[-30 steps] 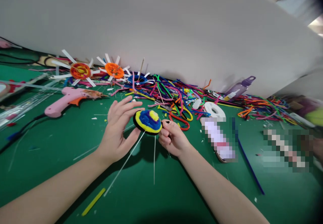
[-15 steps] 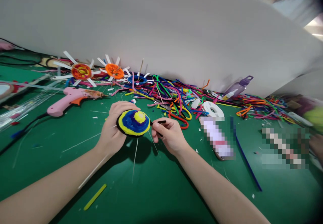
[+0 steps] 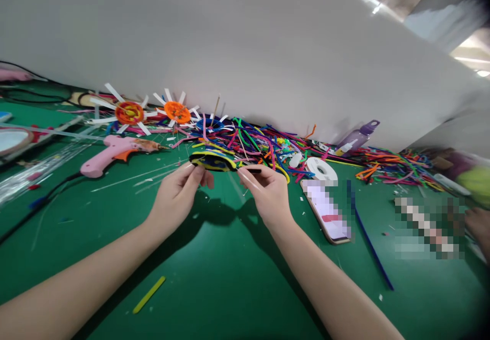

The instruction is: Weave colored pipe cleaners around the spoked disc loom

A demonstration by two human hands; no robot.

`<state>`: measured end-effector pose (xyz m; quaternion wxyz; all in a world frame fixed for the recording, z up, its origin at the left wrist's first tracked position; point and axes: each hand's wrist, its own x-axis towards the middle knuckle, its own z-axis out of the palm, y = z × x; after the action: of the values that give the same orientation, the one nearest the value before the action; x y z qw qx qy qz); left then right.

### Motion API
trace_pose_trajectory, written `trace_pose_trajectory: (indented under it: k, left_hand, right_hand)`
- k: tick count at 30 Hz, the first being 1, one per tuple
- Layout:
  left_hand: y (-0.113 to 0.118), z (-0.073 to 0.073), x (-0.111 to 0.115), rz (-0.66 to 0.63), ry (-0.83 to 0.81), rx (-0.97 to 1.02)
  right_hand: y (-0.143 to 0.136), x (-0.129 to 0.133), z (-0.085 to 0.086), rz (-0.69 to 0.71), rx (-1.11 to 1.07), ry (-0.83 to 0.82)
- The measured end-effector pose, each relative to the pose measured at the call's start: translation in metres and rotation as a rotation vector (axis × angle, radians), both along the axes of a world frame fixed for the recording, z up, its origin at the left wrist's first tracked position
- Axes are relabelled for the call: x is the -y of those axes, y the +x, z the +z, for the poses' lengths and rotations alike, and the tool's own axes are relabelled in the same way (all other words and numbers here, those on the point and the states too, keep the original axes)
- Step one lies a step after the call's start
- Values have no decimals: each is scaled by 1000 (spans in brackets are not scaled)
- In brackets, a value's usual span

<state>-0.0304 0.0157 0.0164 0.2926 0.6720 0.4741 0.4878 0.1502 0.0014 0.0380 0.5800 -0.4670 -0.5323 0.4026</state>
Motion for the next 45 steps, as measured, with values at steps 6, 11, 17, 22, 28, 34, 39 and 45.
trace_pose_trajectory:
  k: [6,11,17,22,28,34,39,45]
  left_hand:
    - [-3,-9,-7,-170,-150,153]
    - [-1,-18,-9,-398,-342,356]
    - [-1,-23,-10,-593,-545,488]
    - [0,-25,-13,-629,-629,568]
    - [-2,-30,-16,-764,-595,428]
    - [-3,-41,-15,-643,-604,464]
    - [-1,-35,-15,-575,-613,472]
    - [2,-29,-12,-594,-579,440]
  right_hand:
    - [9,-1,5,64,-206,-200]
    - [11,11,8,161,-665,-664]
    - [11,19,-19,241,-793,-835]
    - [10,22,-37,407,-716,-719]
    - [14,24,-42,467,-708,-640]
    - [21,23,-46,767,-629,-596]
    - [22,25,-46,801,-656,-637]
    - [20,24,-47,752,-648,-648]
